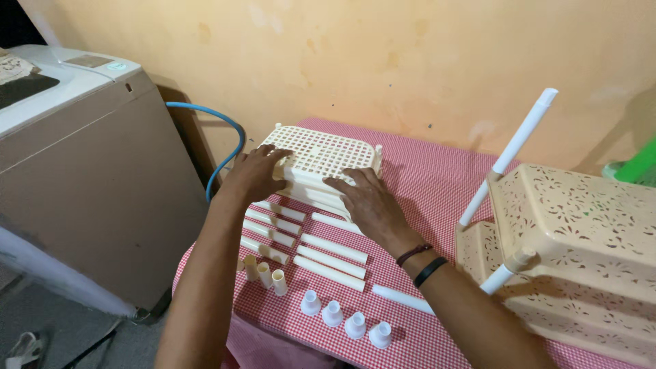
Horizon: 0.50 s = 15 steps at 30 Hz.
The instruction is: The person assembles a beige plastic three-tier storage rack by inserting white plastic feet into the leg ends and attaching the top tray to the vertical poles. They handle the rack, feet, and tray by hand on a red-and-white checkered table.
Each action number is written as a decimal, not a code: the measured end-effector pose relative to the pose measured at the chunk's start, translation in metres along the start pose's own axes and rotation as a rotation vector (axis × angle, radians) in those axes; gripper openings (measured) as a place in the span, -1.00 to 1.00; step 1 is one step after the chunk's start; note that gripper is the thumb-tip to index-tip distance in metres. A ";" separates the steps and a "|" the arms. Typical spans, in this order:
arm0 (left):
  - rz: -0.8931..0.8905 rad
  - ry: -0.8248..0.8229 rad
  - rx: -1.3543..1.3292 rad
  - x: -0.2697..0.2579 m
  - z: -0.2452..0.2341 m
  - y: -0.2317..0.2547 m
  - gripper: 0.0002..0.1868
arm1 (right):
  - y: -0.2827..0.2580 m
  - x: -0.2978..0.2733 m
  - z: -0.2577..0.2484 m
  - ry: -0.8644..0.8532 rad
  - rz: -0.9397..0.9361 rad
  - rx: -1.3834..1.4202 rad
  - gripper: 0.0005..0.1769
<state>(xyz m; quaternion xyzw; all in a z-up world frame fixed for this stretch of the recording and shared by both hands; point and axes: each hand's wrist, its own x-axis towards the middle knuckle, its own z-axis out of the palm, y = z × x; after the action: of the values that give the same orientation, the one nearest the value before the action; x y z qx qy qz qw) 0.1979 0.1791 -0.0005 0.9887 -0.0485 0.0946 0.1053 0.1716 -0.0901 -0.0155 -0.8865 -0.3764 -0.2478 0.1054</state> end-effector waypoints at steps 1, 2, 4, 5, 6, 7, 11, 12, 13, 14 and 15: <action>-0.005 -0.014 0.015 0.001 -0.001 0.000 -0.13 | 0.002 0.000 0.000 -0.004 0.014 0.009 -0.51; -0.007 0.001 -0.007 0.000 -0.001 0.000 -0.06 | 0.003 -0.001 0.000 -0.009 0.027 0.018 -0.51; -0.008 0.033 -0.050 -0.002 -0.003 -0.002 0.12 | 0.004 -0.002 -0.001 -0.015 0.063 0.079 -0.49; -0.022 0.057 -0.065 -0.003 -0.004 -0.003 0.16 | 0.004 -0.003 -0.002 -0.017 0.082 0.110 -0.48; -0.033 0.082 -0.079 -0.005 -0.005 -0.007 0.21 | 0.004 -0.003 -0.003 -0.013 0.088 0.123 -0.47; -0.043 0.106 -0.094 -0.007 -0.006 -0.010 0.26 | 0.003 -0.004 -0.004 -0.010 0.094 0.136 -0.45; -0.196 0.060 -0.303 -0.010 -0.002 -0.026 0.31 | 0.002 -0.001 -0.011 -0.070 0.221 0.168 -0.22; -0.194 0.061 -0.325 -0.010 -0.001 -0.031 0.30 | 0.001 0.001 -0.013 -0.107 0.276 0.170 -0.17; -0.192 0.061 -0.347 -0.010 0.002 -0.034 0.28 | 0.000 0.002 -0.014 -0.145 0.331 0.171 -0.12; -0.217 0.030 -0.399 -0.011 0.005 -0.038 0.25 | -0.002 0.002 -0.014 -0.184 0.387 0.174 -0.07; -0.243 -0.001 -0.451 -0.013 0.007 -0.042 0.22 | -0.003 0.002 -0.014 -0.214 0.421 0.196 -0.06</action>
<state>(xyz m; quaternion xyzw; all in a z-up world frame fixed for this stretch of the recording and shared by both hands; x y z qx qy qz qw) 0.1918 0.2198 -0.0183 0.9389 0.0508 0.0674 0.3337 0.1656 -0.0918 -0.0018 -0.9520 -0.2149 -0.0876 0.1994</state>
